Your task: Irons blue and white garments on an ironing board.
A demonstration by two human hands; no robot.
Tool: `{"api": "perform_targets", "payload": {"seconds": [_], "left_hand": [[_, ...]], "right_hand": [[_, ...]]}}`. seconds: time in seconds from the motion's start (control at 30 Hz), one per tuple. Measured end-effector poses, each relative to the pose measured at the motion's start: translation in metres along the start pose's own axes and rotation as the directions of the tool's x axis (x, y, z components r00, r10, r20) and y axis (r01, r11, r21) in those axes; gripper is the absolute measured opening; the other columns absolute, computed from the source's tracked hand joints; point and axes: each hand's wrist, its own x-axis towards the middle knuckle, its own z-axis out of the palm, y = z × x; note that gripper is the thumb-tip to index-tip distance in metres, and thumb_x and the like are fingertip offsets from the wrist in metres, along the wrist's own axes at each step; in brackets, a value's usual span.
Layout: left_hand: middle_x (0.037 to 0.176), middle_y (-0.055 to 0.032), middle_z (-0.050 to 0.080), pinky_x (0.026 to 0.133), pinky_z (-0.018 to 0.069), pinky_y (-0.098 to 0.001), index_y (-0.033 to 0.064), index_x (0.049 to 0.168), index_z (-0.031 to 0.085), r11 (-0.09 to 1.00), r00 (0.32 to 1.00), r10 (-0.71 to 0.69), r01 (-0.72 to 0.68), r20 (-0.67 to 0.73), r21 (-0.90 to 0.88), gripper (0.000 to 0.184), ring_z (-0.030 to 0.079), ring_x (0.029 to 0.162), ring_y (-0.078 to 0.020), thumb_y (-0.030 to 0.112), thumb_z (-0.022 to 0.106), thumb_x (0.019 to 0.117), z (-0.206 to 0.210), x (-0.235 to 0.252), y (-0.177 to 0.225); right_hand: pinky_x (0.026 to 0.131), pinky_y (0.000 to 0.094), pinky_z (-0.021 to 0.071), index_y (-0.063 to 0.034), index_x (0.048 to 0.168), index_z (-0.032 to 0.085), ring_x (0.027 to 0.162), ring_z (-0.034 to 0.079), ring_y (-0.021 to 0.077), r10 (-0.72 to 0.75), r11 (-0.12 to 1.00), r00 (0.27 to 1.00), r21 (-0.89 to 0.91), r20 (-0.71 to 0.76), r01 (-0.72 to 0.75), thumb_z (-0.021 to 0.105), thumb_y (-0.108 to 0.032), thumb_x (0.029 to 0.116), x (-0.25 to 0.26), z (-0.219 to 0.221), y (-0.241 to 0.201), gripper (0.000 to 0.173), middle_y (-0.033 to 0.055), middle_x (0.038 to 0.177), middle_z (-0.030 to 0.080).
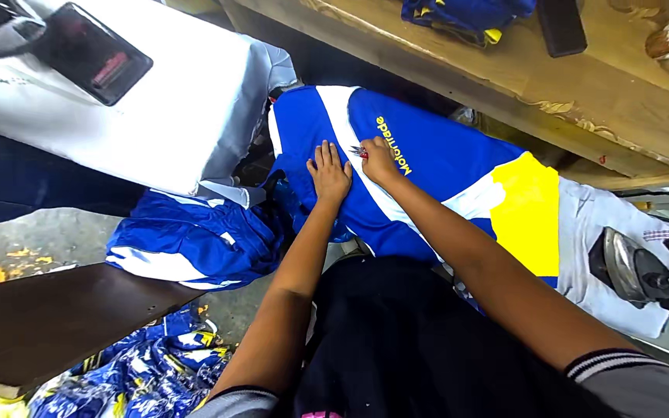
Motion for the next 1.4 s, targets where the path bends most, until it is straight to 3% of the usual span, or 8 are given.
{"api": "perform_targets", "payload": {"seconds": [0.23, 0.6, 1.4], "left_hand": [[0.163, -0.0212, 0.035, 0.117, 0.0214, -0.0656, -0.0013, 0.155, 0.040, 0.999, 0.994, 0.030, -0.033, -0.104, -0.024, 0.077, 0.032, 0.151, -0.0406, 0.052, 0.043, 0.0995, 0.005, 0.000, -0.004], [0.163, -0.0191, 0.037, 0.118, 0.0208, -0.0641, 0.0007, 0.155, 0.041, 0.999, 0.996, 0.009, -0.012, -0.090, -0.034, 0.080, 0.032, 0.152, -0.0381, 0.057, 0.045, 0.0981, 0.003, 0.000, -0.003], [0.162, -0.0204, 0.037, 0.117, 0.0215, -0.0649, -0.0006, 0.155, 0.041, 0.998, 0.996, 0.018, -0.022, -0.084, -0.058, 0.078, 0.032, 0.151, -0.0400, 0.053, 0.048, 0.0982, 0.000, -0.001, -0.002]], "right_hand": [[0.107, 0.0598, 0.0390, -0.0025, 0.134, 0.064, 0.135, 0.047, 0.0417, 0.001, 0.998, 0.998, -0.068, 0.056, 0.003, 0.063, -0.003, 0.0949, 0.012, -0.001, -0.008, 0.039, 0.0235, 0.136, 0.057], [0.106, 0.0595, 0.0390, -0.0025, 0.132, 0.067, 0.135, 0.048, 0.0406, 0.018, 0.994, 0.997, -0.107, 0.074, -0.010, 0.065, -0.006, 0.0949, 0.012, 0.001, -0.018, 0.038, 0.0236, 0.136, 0.057], [0.103, 0.0591, 0.0408, -0.0026, 0.130, 0.068, 0.131, 0.051, 0.0404, 0.003, 0.998, 0.999, -0.070, 0.051, 0.001, 0.067, -0.006, 0.0926, 0.010, 0.004, -0.016, 0.038, 0.0230, 0.131, 0.060]]}}
